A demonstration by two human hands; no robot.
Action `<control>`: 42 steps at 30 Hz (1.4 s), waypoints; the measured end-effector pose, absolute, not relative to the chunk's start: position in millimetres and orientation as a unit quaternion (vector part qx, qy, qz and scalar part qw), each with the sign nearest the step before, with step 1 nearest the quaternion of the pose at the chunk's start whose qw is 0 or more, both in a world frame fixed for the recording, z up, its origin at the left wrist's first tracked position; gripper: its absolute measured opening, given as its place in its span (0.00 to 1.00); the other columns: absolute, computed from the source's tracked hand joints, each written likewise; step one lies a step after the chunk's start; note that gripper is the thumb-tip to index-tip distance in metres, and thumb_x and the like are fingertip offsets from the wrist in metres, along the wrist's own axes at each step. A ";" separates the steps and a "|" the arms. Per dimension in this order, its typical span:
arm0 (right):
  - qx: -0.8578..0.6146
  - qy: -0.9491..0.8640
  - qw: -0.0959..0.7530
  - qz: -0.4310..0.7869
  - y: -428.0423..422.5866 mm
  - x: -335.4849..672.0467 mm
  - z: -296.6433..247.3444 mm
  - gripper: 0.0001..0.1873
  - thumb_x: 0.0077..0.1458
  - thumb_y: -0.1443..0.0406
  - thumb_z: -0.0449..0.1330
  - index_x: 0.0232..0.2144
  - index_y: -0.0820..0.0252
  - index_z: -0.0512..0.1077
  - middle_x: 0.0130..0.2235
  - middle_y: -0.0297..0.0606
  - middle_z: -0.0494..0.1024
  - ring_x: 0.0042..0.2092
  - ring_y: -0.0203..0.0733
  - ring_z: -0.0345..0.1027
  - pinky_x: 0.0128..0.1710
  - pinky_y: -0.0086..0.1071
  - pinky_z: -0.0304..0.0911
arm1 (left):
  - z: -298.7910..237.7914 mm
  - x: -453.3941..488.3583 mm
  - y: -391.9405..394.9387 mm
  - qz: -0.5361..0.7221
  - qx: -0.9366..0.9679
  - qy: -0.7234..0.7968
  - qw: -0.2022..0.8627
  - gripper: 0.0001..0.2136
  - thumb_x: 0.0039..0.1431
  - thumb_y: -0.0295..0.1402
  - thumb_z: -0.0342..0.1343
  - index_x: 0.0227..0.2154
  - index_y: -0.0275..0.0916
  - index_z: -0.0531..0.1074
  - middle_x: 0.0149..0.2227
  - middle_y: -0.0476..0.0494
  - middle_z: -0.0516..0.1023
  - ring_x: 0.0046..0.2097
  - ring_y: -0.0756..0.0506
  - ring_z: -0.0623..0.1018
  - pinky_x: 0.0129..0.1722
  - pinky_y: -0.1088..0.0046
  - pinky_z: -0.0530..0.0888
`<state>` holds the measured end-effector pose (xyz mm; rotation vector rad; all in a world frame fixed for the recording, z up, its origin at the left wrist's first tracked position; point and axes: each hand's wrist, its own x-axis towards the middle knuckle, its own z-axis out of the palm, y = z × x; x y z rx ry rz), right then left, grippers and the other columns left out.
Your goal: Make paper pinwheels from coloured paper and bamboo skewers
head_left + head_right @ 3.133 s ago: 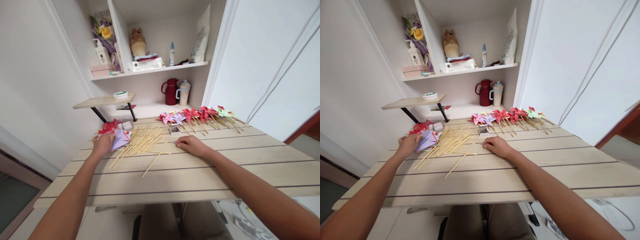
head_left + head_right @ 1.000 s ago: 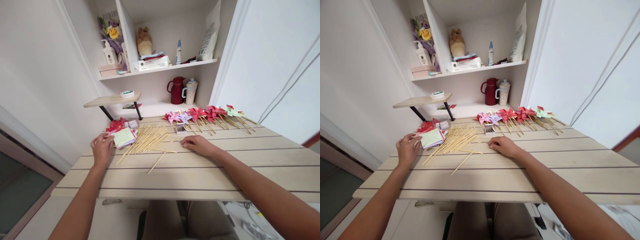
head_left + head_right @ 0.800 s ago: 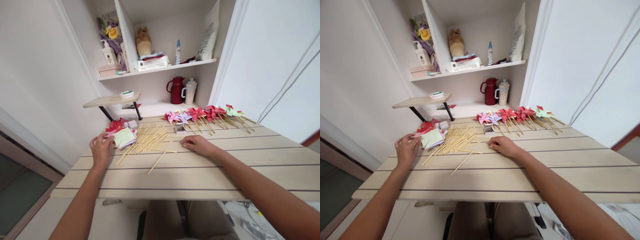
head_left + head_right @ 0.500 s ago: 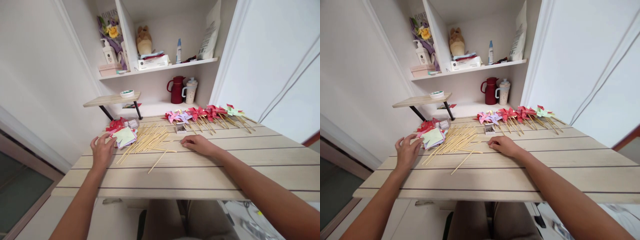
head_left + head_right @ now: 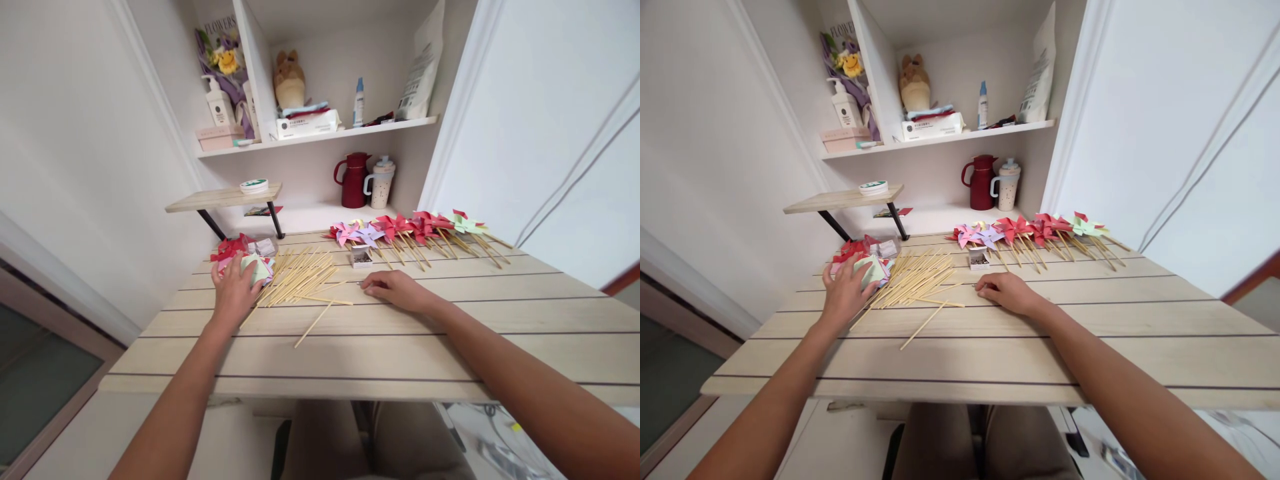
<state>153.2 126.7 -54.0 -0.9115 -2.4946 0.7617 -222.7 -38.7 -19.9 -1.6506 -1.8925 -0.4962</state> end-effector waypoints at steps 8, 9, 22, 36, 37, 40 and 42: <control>-0.325 -0.885 0.188 0.274 126.0 152.5 -51.4 0.15 0.59 0.55 0.58 0.42 0.54 0.80 0.39 0.39 0.84 0.37 0.46 0.73 0.39 0.37 0.65 | -23.5 -225.4 -33.2 -0.201 -0.601 -0.728 0.262 0.18 0.62 0.40 0.55 0.50 0.36 0.76 0.56 0.25 0.77 0.56 0.31 0.76 0.67 0.44 0.47; -0.325 -0.886 0.186 0.274 126.0 152.5 -51.1 0.15 0.59 0.56 0.58 0.42 0.54 0.80 0.39 0.39 0.84 0.37 0.46 0.74 0.40 0.37 0.65 | -23.2 -226.5 -33.5 -0.192 -0.595 -0.734 0.263 0.18 0.64 0.41 0.53 0.49 0.35 0.77 0.50 0.27 0.81 0.51 0.33 0.79 0.67 0.46 0.49; -0.325 -0.885 0.189 0.276 126.2 152.4 -52.1 0.15 0.59 0.55 0.58 0.41 0.54 0.80 0.39 0.39 0.84 0.38 0.47 0.74 0.41 0.37 0.66 | -17.0 -240.8 -34.8 -0.268 -0.529 -0.751 0.290 0.16 0.66 0.35 0.44 0.37 0.41 0.80 0.31 0.41 0.81 0.37 0.41 0.79 0.61 0.55 0.59; -0.300 -0.751 0.411 0.420 93.8 142.9 -21.8 0.22 0.60 0.47 0.58 0.44 0.56 0.77 0.32 0.38 0.79 0.30 0.41 0.68 0.35 0.36 0.67 | 42.9 -228.2 -52.6 -0.458 -0.386 -0.675 0.430 0.12 0.68 0.33 0.48 0.39 0.42 0.77 0.42 0.43 0.82 0.47 0.41 0.77 0.62 0.50 0.59; -0.275 -0.727 0.402 0.484 90.2 141.2 -19.9 0.23 0.60 0.46 0.58 0.45 0.57 0.76 0.32 0.38 0.79 0.30 0.41 0.68 0.36 0.36 0.68 | 41.7 -209.1 -47.9 -0.447 -0.427 -0.656 0.433 0.11 0.68 0.32 0.48 0.40 0.42 0.77 0.42 0.43 0.82 0.47 0.41 0.78 0.63 0.51 0.59; -0.200 -0.643 0.322 0.666 82.7 134.2 -19.6 0.30 0.63 0.43 0.53 0.52 0.59 0.73 0.40 0.45 0.82 0.35 0.42 0.74 0.41 0.38 0.71 | 32.5 -146.1 -31.7 -0.391 -0.581 -0.563 0.438 0.11 0.68 0.29 0.49 0.41 0.44 0.78 0.41 0.45 0.83 0.45 0.43 0.79 0.63 0.51 0.60; -0.171 -0.574 0.270 0.754 81.4 129.8 -21.9 0.34 0.65 0.41 0.48 0.57 0.60 0.69 0.46 0.50 0.82 0.40 0.46 0.77 0.46 0.42 0.71 | 22.4 -106.1 -22.2 -0.348 -0.684 -0.453 0.454 0.11 0.67 0.26 0.51 0.45 0.45 0.77 0.42 0.47 0.84 0.46 0.45 0.80 0.64 0.53 0.59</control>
